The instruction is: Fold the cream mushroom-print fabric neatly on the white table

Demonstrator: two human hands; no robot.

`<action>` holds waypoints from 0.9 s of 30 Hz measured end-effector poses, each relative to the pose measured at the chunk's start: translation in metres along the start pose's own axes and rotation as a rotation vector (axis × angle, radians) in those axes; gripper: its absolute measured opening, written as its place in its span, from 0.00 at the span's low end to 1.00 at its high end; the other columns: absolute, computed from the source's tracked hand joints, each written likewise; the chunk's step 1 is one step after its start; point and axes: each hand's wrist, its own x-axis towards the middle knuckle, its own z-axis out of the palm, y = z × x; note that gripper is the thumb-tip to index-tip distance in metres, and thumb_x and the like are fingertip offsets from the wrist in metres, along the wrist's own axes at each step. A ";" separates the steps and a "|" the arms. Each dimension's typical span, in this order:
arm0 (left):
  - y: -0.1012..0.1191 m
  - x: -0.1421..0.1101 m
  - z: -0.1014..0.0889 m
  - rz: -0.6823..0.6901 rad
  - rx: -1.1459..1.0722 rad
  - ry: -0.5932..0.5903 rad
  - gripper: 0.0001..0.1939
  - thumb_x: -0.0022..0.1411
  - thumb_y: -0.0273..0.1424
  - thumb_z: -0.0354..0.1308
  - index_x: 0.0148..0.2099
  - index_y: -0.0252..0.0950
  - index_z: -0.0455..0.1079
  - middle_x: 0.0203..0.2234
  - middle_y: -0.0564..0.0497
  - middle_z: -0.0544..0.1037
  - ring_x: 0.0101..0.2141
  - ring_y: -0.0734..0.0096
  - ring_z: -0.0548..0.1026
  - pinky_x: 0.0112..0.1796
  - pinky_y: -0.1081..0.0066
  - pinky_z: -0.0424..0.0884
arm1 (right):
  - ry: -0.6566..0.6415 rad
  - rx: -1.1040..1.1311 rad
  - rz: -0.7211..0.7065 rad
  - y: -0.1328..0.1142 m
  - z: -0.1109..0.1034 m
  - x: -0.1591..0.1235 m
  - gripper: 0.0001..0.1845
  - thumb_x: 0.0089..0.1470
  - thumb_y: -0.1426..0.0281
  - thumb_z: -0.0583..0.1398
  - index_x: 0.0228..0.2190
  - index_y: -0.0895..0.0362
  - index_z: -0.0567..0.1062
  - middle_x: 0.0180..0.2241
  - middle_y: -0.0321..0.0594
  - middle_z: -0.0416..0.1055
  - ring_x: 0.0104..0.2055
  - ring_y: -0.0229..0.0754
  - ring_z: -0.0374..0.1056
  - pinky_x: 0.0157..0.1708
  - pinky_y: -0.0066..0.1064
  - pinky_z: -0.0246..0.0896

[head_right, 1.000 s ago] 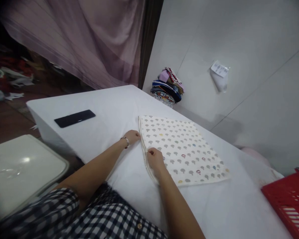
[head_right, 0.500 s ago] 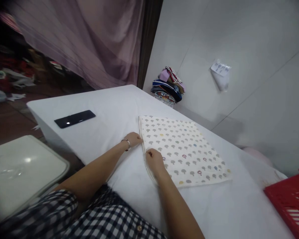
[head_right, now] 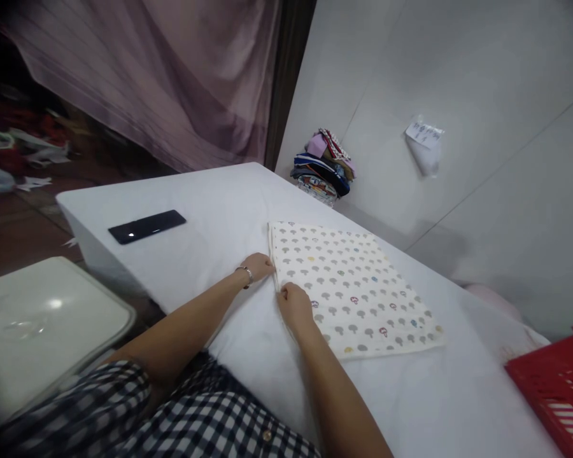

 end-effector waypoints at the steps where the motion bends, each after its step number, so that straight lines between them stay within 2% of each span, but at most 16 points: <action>1: -0.001 0.001 0.000 0.004 -0.008 -0.003 0.07 0.48 0.33 0.56 0.26 0.34 0.72 0.25 0.47 0.75 0.26 0.69 0.72 0.25 0.74 0.68 | 0.003 -0.012 0.008 -0.001 0.000 0.000 0.05 0.50 0.70 0.54 0.28 0.56 0.70 0.26 0.35 0.69 0.28 0.36 0.61 0.27 0.25 0.48; 7: -0.005 0.004 0.002 -0.012 -0.055 -0.035 0.10 0.50 0.35 0.55 0.29 0.34 0.72 0.24 0.48 0.75 0.22 0.72 0.70 0.20 0.76 0.65 | -0.004 -0.105 0.003 -0.005 -0.003 0.000 0.08 0.52 0.72 0.52 0.28 0.58 0.71 0.29 0.40 0.70 0.30 0.37 0.62 0.29 0.26 0.48; 12: -0.005 0.006 0.003 0.006 -0.081 -0.011 0.09 0.48 0.33 0.55 0.28 0.33 0.72 0.23 0.49 0.74 0.23 0.74 0.70 0.20 0.78 0.64 | -0.042 -0.184 0.008 -0.009 -0.004 0.000 0.08 0.52 0.70 0.52 0.30 0.58 0.71 0.31 0.41 0.70 0.32 0.38 0.63 0.29 0.27 0.49; 17: -0.003 0.003 0.000 -0.001 -0.104 -0.031 0.10 0.48 0.34 0.54 0.29 0.34 0.72 0.24 0.50 0.74 0.20 0.75 0.68 0.17 0.78 0.62 | -0.032 -0.238 -0.018 -0.009 -0.003 0.002 0.09 0.53 0.73 0.51 0.28 0.59 0.71 0.30 0.43 0.70 0.32 0.39 0.63 0.30 0.28 0.49; 19: -0.002 0.000 -0.004 -0.011 -0.093 -0.045 0.11 0.49 0.36 0.54 0.28 0.34 0.72 0.24 0.49 0.73 0.19 0.75 0.67 0.17 0.77 0.61 | -0.016 -0.158 -0.031 -0.005 -0.003 0.003 0.09 0.51 0.74 0.51 0.27 0.58 0.71 0.29 0.41 0.70 0.32 0.38 0.63 0.30 0.27 0.49; 21: -0.001 -0.003 -0.007 -0.021 -0.062 -0.056 0.12 0.49 0.37 0.53 0.27 0.33 0.71 0.22 0.49 0.73 0.18 0.75 0.66 0.17 0.76 0.61 | 0.000 0.012 -0.007 0.002 -0.003 0.004 0.09 0.50 0.73 0.51 0.26 0.58 0.71 0.26 0.38 0.69 0.28 0.37 0.62 0.28 0.26 0.50; 24: 0.000 -0.006 -0.011 -0.025 -0.007 -0.079 0.13 0.49 0.37 0.53 0.25 0.32 0.71 0.17 0.49 0.71 0.17 0.75 0.66 0.19 0.75 0.62 | -0.008 0.320 0.084 0.013 -0.003 0.005 0.09 0.48 0.69 0.51 0.25 0.57 0.70 0.18 0.32 0.63 0.20 0.34 0.57 0.22 0.25 0.49; 27: 0.002 -0.011 -0.010 0.021 0.034 -0.126 0.15 0.50 0.38 0.53 0.22 0.32 0.71 0.16 0.50 0.71 0.19 0.74 0.67 0.23 0.74 0.64 | -0.022 0.495 0.136 0.020 -0.001 0.006 0.09 0.45 0.66 0.52 0.23 0.57 0.68 0.15 0.29 0.57 0.16 0.32 0.52 0.18 0.24 0.47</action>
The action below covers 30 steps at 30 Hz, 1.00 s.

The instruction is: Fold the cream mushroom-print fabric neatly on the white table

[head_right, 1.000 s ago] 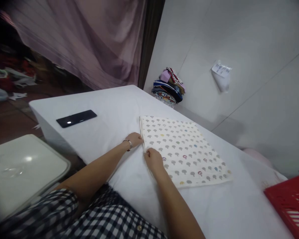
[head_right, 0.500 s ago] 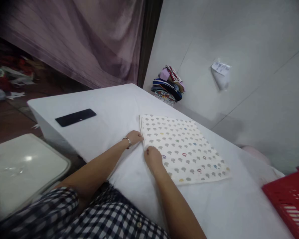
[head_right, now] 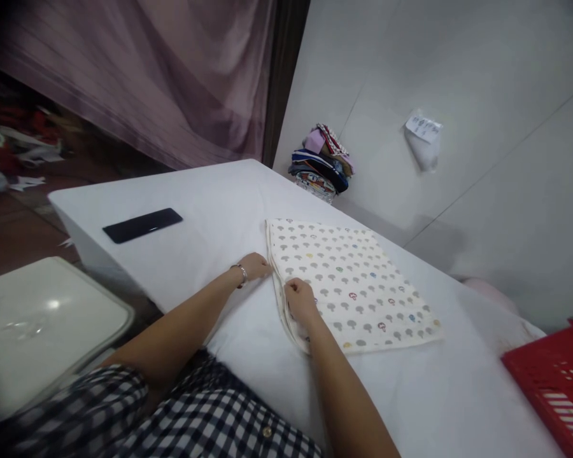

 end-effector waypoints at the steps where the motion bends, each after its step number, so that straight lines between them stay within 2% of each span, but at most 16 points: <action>1: 0.001 -0.001 0.002 0.018 0.010 -0.014 0.15 0.50 0.39 0.53 0.21 0.32 0.71 0.16 0.50 0.71 0.19 0.74 0.67 0.24 0.74 0.64 | 0.000 0.019 0.001 0.001 0.000 0.000 0.08 0.45 0.66 0.52 0.23 0.57 0.68 0.15 0.28 0.57 0.16 0.32 0.51 0.18 0.24 0.46; 5: 0.007 -0.007 0.011 0.047 0.028 -0.026 0.14 0.48 0.37 0.54 0.19 0.33 0.69 0.14 0.51 0.69 0.20 0.74 0.67 0.24 0.75 0.63 | 0.019 -0.035 -0.033 -0.002 0.001 -0.001 0.08 0.46 0.67 0.52 0.22 0.57 0.68 0.16 0.30 0.59 0.17 0.32 0.53 0.19 0.24 0.48; 10: 0.011 -0.009 0.017 0.049 -0.024 0.019 0.09 0.45 0.31 0.52 0.17 0.34 0.65 0.12 0.53 0.65 0.20 0.74 0.65 0.22 0.75 0.59 | 0.039 -0.294 -0.141 -0.012 0.004 -0.007 0.09 0.48 0.71 0.51 0.23 0.57 0.70 0.21 0.34 0.67 0.24 0.35 0.60 0.25 0.25 0.49; 13: 0.009 -0.008 0.020 0.029 -0.116 0.024 0.08 0.45 0.31 0.52 0.18 0.35 0.64 0.12 0.54 0.65 0.20 0.74 0.66 0.22 0.76 0.59 | 0.046 -0.449 -0.185 -0.017 0.008 -0.011 0.08 0.50 0.69 0.52 0.25 0.57 0.70 0.25 0.37 0.69 0.27 0.36 0.60 0.27 0.26 0.48; 16: 0.008 -0.008 0.023 0.004 -0.217 0.010 0.09 0.46 0.33 0.53 0.18 0.35 0.64 0.12 0.55 0.65 0.19 0.76 0.66 0.22 0.77 0.60 | 0.061 -0.571 -0.166 -0.019 0.012 -0.013 0.09 0.49 0.64 0.55 0.28 0.57 0.70 0.28 0.39 0.68 0.27 0.38 0.60 0.26 0.27 0.46; 18: 0.006 -0.007 0.024 0.007 -0.244 -0.002 0.11 0.48 0.35 0.52 0.19 0.34 0.64 0.12 0.55 0.65 0.18 0.78 0.65 0.21 0.78 0.61 | 0.078 -0.598 -0.172 -0.018 0.013 -0.012 0.07 0.49 0.66 0.55 0.28 0.57 0.69 0.28 0.39 0.68 0.28 0.38 0.60 0.26 0.28 0.46; 20: 0.003 -0.006 0.023 0.011 -0.255 -0.002 0.12 0.50 0.37 0.51 0.21 0.34 0.66 0.13 0.55 0.66 0.17 0.78 0.64 0.21 0.78 0.61 | 0.081 -0.538 -0.174 -0.016 0.011 -0.009 0.06 0.49 0.70 0.53 0.26 0.57 0.69 0.26 0.38 0.68 0.28 0.37 0.60 0.27 0.27 0.47; 22: -0.001 -0.004 0.020 0.002 -0.250 0.021 0.13 0.51 0.37 0.50 0.23 0.34 0.68 0.15 0.54 0.68 0.18 0.77 0.65 0.21 0.77 0.61 | 0.069 -0.386 -0.133 -0.013 0.005 -0.006 0.06 0.49 0.70 0.52 0.24 0.57 0.68 0.23 0.36 0.66 0.25 0.36 0.59 0.25 0.26 0.49; 25: -0.009 -0.002 0.016 0.006 -0.172 0.135 0.10 0.51 0.35 0.51 0.28 0.36 0.71 0.22 0.52 0.73 0.23 0.74 0.69 0.25 0.76 0.63 | 0.034 -0.098 -0.045 -0.009 -0.007 -0.001 0.08 0.48 0.66 0.53 0.23 0.56 0.67 0.17 0.31 0.61 0.20 0.33 0.56 0.21 0.25 0.50; 28: -0.010 -0.004 0.019 0.131 -0.026 0.204 0.08 0.50 0.32 0.53 0.31 0.39 0.73 0.30 0.53 0.75 0.31 0.72 0.71 0.32 0.75 0.64 | -0.019 0.094 0.017 -0.007 -0.015 0.002 0.09 0.46 0.64 0.54 0.24 0.57 0.67 0.16 0.29 0.58 0.17 0.32 0.54 0.17 0.23 0.50; 30: -0.008 -0.009 0.025 0.239 0.069 0.178 0.08 0.51 0.30 0.53 0.33 0.41 0.73 0.33 0.54 0.75 0.34 0.72 0.71 0.34 0.76 0.64 | -0.043 0.139 0.033 -0.006 -0.015 0.002 0.09 0.45 0.63 0.55 0.24 0.57 0.67 0.15 0.28 0.58 0.16 0.31 0.53 0.15 0.23 0.49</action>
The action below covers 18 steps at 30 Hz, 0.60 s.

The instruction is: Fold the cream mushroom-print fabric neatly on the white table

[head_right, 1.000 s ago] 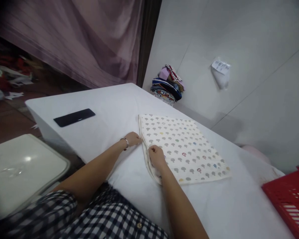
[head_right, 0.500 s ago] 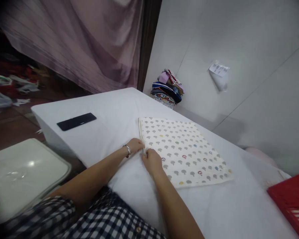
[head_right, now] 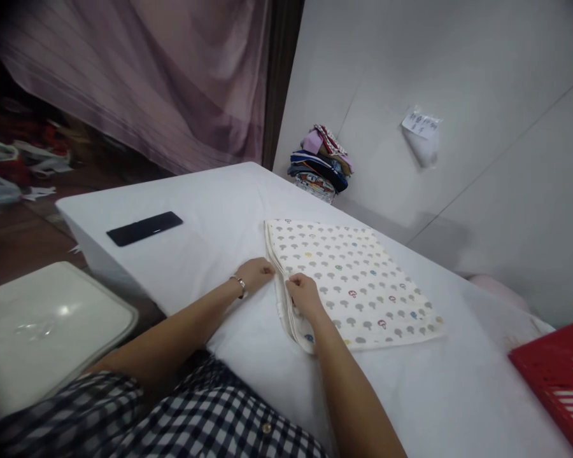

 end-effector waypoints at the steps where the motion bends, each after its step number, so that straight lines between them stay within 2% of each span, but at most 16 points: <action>1: 0.002 -0.003 0.002 0.061 0.039 -0.022 0.09 0.52 0.29 0.52 0.34 0.41 0.73 0.35 0.54 0.74 0.35 0.72 0.71 0.34 0.76 0.64 | -0.004 0.005 -0.004 0.001 0.000 0.000 0.09 0.44 0.63 0.55 0.23 0.57 0.67 0.14 0.28 0.57 0.15 0.31 0.53 0.14 0.22 0.48; 5: 0.007 -0.008 0.005 0.307 0.189 -0.097 0.14 0.55 0.27 0.49 0.40 0.45 0.72 0.41 0.55 0.72 0.39 0.71 0.71 0.34 0.75 0.64 | 0.002 -0.006 -0.022 0.003 0.003 0.002 0.09 0.44 0.63 0.55 0.23 0.57 0.67 0.14 0.28 0.57 0.15 0.31 0.53 0.14 0.22 0.47; 7: 0.007 -0.006 0.003 0.386 0.261 -0.133 0.13 0.57 0.27 0.48 0.39 0.44 0.72 0.41 0.55 0.72 0.38 0.70 0.71 0.32 0.74 0.63 | 0.002 -0.006 -0.013 0.004 0.004 0.003 0.09 0.44 0.63 0.55 0.23 0.57 0.67 0.14 0.28 0.57 0.15 0.31 0.53 0.14 0.22 0.48; 12: 0.009 0.002 -0.003 0.541 0.394 -0.206 0.11 0.58 0.28 0.47 0.35 0.39 0.71 0.36 0.51 0.73 0.33 0.70 0.71 0.28 0.74 0.61 | 0.003 0.011 0.003 0.003 0.005 0.003 0.09 0.43 0.63 0.56 0.23 0.57 0.67 0.14 0.28 0.57 0.15 0.30 0.53 0.14 0.22 0.50; 15: 0.008 -0.001 -0.002 0.621 0.433 -0.202 0.12 0.60 0.27 0.45 0.39 0.38 0.69 0.39 0.50 0.72 0.37 0.70 0.70 0.29 0.75 0.62 | 0.000 0.064 0.028 0.004 0.006 0.002 0.09 0.43 0.63 0.56 0.24 0.57 0.67 0.14 0.28 0.57 0.15 0.31 0.54 0.14 0.22 0.51; 18: 0.005 -0.007 -0.001 0.639 0.417 -0.192 0.13 0.61 0.27 0.43 0.44 0.38 0.67 0.42 0.49 0.71 0.40 0.70 0.69 0.31 0.75 0.62 | 0.001 0.106 0.035 0.006 0.007 0.002 0.09 0.43 0.63 0.56 0.23 0.57 0.67 0.14 0.27 0.57 0.15 0.31 0.53 0.14 0.23 0.52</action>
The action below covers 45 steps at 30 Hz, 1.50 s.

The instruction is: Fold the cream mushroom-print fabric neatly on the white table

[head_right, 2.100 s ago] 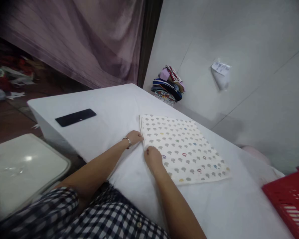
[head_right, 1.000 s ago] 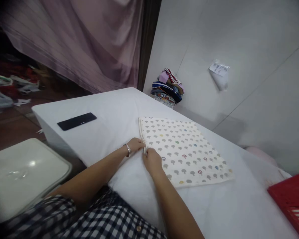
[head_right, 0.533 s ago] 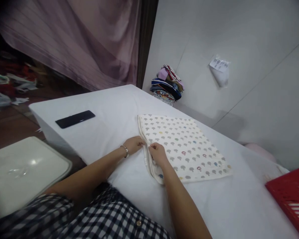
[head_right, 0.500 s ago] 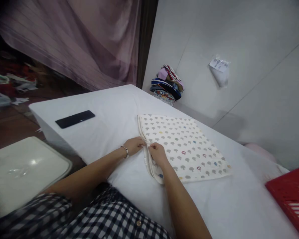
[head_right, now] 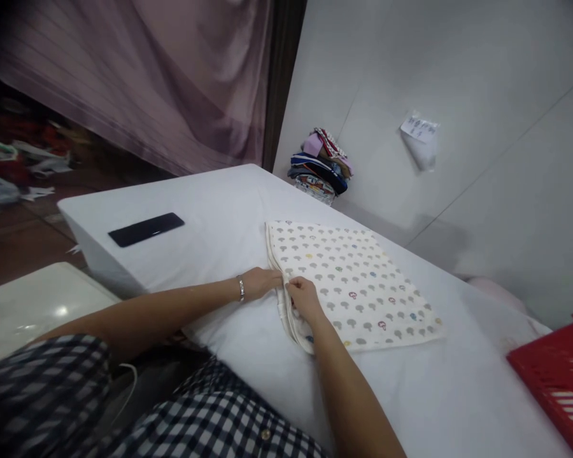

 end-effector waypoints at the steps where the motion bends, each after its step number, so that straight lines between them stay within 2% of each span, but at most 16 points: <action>1: 0.000 -0.002 0.000 -0.001 -0.021 0.007 0.14 0.61 0.28 0.43 0.46 0.39 0.66 0.43 0.49 0.71 0.41 0.70 0.69 0.31 0.75 0.62 | -0.001 0.005 -0.003 0.000 0.000 0.000 0.09 0.43 0.64 0.56 0.23 0.57 0.67 0.13 0.27 0.57 0.15 0.31 0.53 0.14 0.23 0.52; 5: -0.002 -0.004 -0.003 -0.017 -0.156 0.000 0.14 0.62 0.32 0.44 0.46 0.45 0.66 0.45 0.54 0.71 0.41 0.72 0.69 0.34 0.76 0.62 | -0.007 0.012 0.000 0.000 0.000 0.000 0.09 0.42 0.64 0.57 0.23 0.57 0.67 0.13 0.27 0.57 0.15 0.30 0.53 0.14 0.23 0.51; 8: -0.004 0.001 -0.009 -0.071 -0.205 -0.051 0.12 0.61 0.33 0.45 0.43 0.45 0.68 0.42 0.56 0.73 0.39 0.73 0.70 0.34 0.77 0.61 | -0.005 0.018 0.007 0.001 0.000 0.000 0.09 0.43 0.63 0.57 0.23 0.57 0.67 0.14 0.27 0.57 0.15 0.30 0.54 0.14 0.22 0.51; 11: -0.006 0.008 -0.009 -0.021 -0.158 -0.089 0.12 0.61 0.33 0.45 0.40 0.43 0.69 0.40 0.56 0.73 0.38 0.73 0.70 0.33 0.76 0.60 | 0.000 0.025 0.001 0.004 0.001 0.001 0.09 0.43 0.63 0.57 0.23 0.57 0.67 0.14 0.27 0.57 0.15 0.30 0.54 0.14 0.22 0.51; 14: -0.007 0.011 -0.002 0.055 -0.059 -0.080 0.11 0.61 0.31 0.44 0.38 0.40 0.69 0.40 0.53 0.73 0.37 0.72 0.70 0.31 0.75 0.60 | -0.002 0.026 -0.002 0.005 0.000 0.000 0.10 0.43 0.63 0.57 0.23 0.57 0.67 0.14 0.27 0.56 0.15 0.30 0.53 0.14 0.22 0.52; 19: -0.005 -0.001 0.007 0.003 -0.075 -0.019 0.11 0.61 0.31 0.44 0.38 0.38 0.67 0.39 0.51 0.71 0.32 0.72 0.70 0.31 0.73 0.61 | -0.003 0.000 -0.005 0.004 -0.001 -0.002 0.10 0.44 0.62 0.56 0.24 0.57 0.67 0.14 0.27 0.57 0.15 0.30 0.54 0.15 0.22 0.52; 22: -0.005 -0.014 0.005 0.012 -0.074 -0.014 0.11 0.62 0.32 0.43 0.37 0.37 0.66 0.38 0.50 0.71 0.31 0.72 0.70 0.30 0.72 0.61 | -0.013 -0.119 -0.040 0.002 0.003 -0.004 0.09 0.45 0.63 0.55 0.24 0.57 0.68 0.15 0.28 0.58 0.16 0.31 0.54 0.16 0.23 0.51; 28: -0.003 -0.025 0.003 0.054 -0.033 -0.008 0.11 0.62 0.29 0.41 0.39 0.37 0.65 0.38 0.49 0.70 0.31 0.71 0.70 0.28 0.71 0.60 | 0.018 -0.527 -0.280 -0.007 0.012 -0.010 0.07 0.47 0.69 0.55 0.22 0.56 0.70 0.21 0.33 0.67 0.24 0.34 0.60 0.26 0.25 0.52; 32: -0.001 -0.025 0.005 0.023 -0.060 -0.008 0.11 0.62 0.30 0.42 0.42 0.38 0.64 0.39 0.49 0.69 0.32 0.71 0.70 0.29 0.72 0.62 | 0.067 -0.689 -0.287 -0.013 0.015 -0.013 0.07 0.50 0.70 0.53 0.24 0.57 0.70 0.23 0.35 0.68 0.26 0.35 0.60 0.27 0.26 0.49; 39: 0.001 -0.025 0.008 0.019 0.024 -0.014 0.09 0.61 0.26 0.43 0.39 0.37 0.63 0.36 0.49 0.69 0.32 0.71 0.69 0.28 0.73 0.62 | 0.045 -0.941 -0.292 -0.010 0.026 -0.019 0.08 0.53 0.69 0.52 0.27 0.57 0.69 0.28 0.40 0.68 0.29 0.38 0.61 0.28 0.28 0.45; 42: 0.005 -0.026 0.005 -0.074 -0.006 -0.008 0.10 0.62 0.29 0.42 0.40 0.38 0.64 0.37 0.50 0.69 0.34 0.71 0.70 0.29 0.73 0.63 | 0.047 -0.968 -0.305 -0.008 0.027 -0.020 0.09 0.54 0.69 0.51 0.28 0.57 0.69 0.30 0.41 0.68 0.30 0.38 0.61 0.28 0.29 0.44; 45: 0.010 -0.030 0.001 -0.243 -0.087 0.052 0.11 0.61 0.34 0.43 0.39 0.39 0.65 0.37 0.51 0.70 0.34 0.71 0.70 0.30 0.72 0.63 | 0.053 -0.948 -0.295 -0.008 0.025 -0.019 0.08 0.53 0.70 0.51 0.27 0.57 0.69 0.29 0.40 0.69 0.29 0.38 0.60 0.28 0.28 0.45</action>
